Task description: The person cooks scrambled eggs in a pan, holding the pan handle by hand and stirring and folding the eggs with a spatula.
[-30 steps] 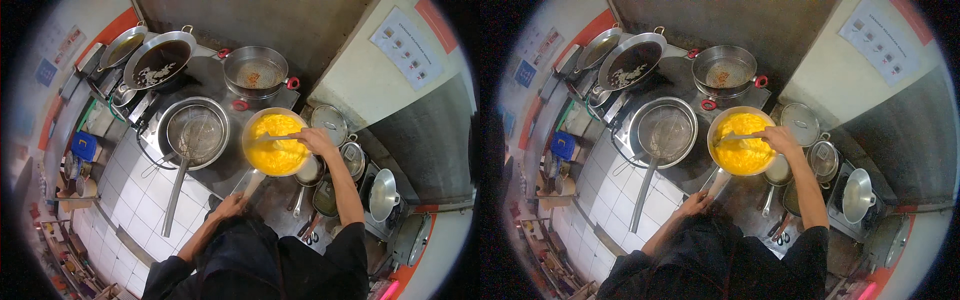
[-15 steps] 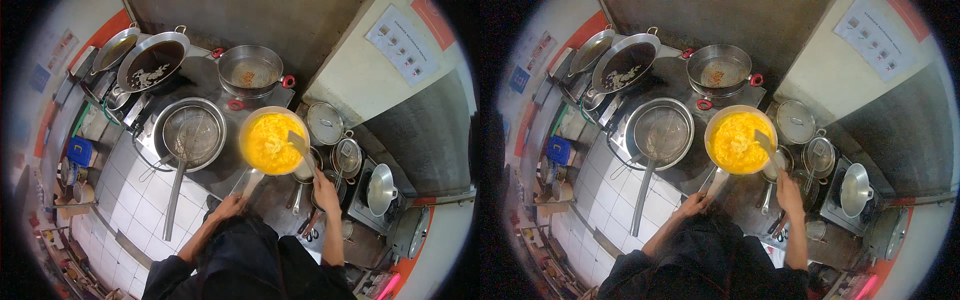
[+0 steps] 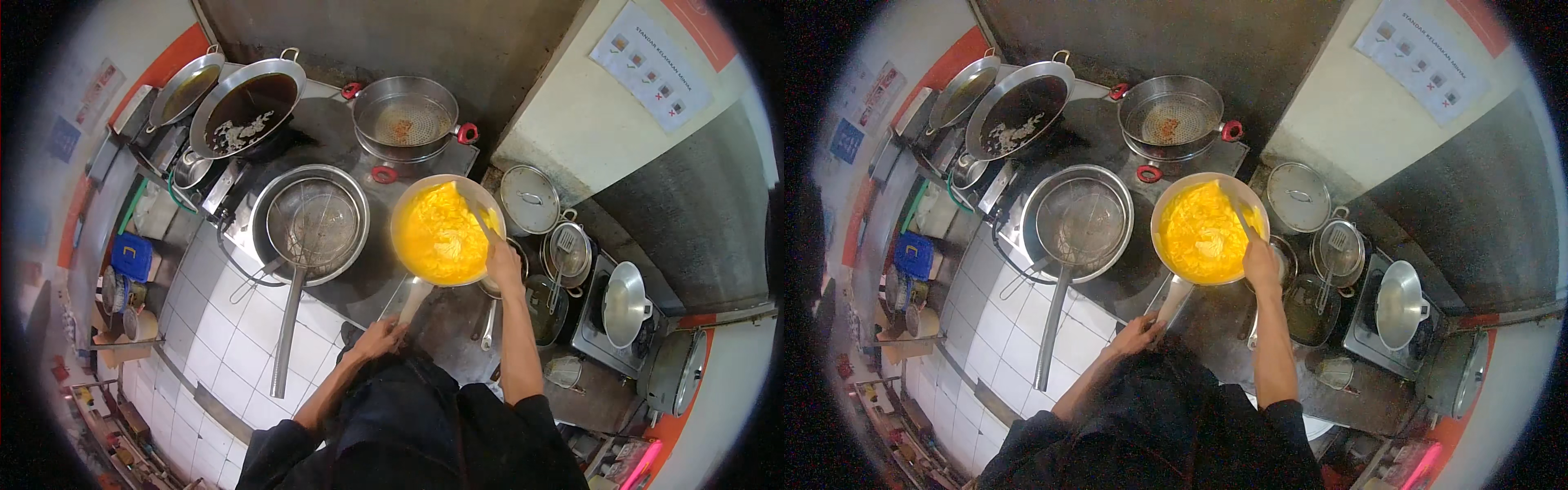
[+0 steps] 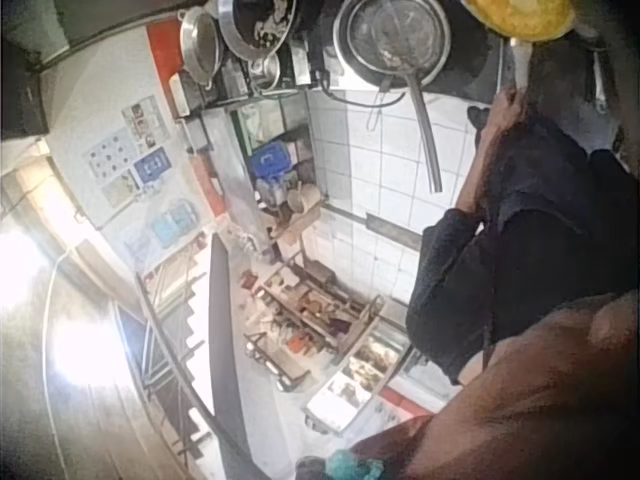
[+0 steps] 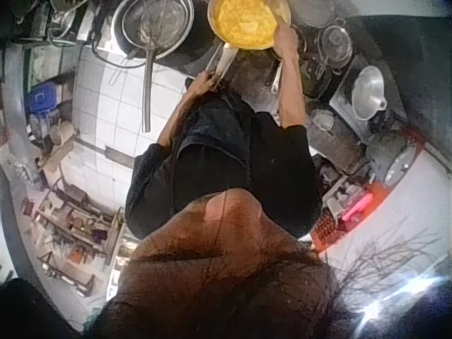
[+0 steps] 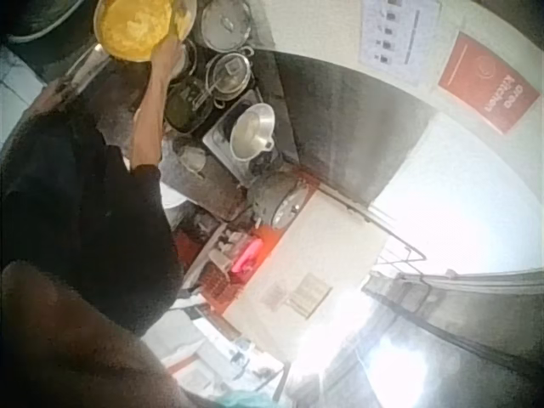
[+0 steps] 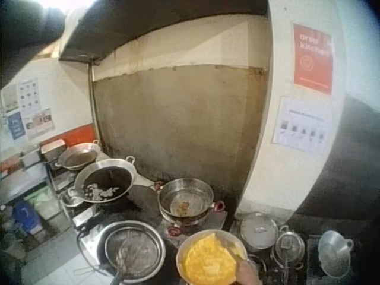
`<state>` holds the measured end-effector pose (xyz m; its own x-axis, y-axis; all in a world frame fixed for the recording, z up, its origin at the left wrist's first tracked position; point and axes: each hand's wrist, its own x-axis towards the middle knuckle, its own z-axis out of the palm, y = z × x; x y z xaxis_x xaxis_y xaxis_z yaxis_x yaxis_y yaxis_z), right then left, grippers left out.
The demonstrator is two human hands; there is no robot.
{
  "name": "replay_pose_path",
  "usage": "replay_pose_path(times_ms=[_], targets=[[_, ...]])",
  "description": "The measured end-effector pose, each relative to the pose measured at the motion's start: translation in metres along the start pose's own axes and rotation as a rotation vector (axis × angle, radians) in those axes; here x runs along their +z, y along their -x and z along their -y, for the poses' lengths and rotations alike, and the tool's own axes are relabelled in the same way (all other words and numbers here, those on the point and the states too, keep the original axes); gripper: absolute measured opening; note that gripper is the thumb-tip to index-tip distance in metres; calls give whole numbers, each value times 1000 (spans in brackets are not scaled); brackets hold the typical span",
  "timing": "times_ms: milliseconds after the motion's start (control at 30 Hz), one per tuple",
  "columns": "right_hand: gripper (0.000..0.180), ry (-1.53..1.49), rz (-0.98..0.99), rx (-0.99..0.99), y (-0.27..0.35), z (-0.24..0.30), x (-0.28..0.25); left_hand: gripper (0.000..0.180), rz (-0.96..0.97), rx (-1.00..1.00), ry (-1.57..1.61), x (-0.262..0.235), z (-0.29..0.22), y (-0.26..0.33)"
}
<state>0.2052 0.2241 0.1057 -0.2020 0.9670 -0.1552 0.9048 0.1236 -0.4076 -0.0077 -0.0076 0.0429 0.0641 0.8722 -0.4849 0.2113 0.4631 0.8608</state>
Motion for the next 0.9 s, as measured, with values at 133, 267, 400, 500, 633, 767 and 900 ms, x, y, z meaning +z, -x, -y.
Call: replay_pose_path(times_ms=[133, 267, 400, 500, 633, 767, 900], targets=[[43, 49, 113, -117, -24, -9, -10, 38, 33, -51, 53, -2, -7, 1], [42, 64, 219, -290, -26, 3, -25, 55, 76, -91, 2, -4, -3, 0], [39, 217, 259, -493, -8, 15, -39, 54, 44, -68, 15, 0, 4, -1], [39, 309, 259, -571, 8, 8, -47, 52, 70, -75, 46, -2, 0, 0], [42, 386, 213, -575, 17, 14, -85, 49, 11, 49, 2, 5, 32, -8], [43, 500, 131, -516, -2, 19, -113, 44, 50, -40, 31, -1, 1, -2], [47, 702, 74, -521, -35, 36, -108, 46, -4, 10, -18, 3, 18, -3]])
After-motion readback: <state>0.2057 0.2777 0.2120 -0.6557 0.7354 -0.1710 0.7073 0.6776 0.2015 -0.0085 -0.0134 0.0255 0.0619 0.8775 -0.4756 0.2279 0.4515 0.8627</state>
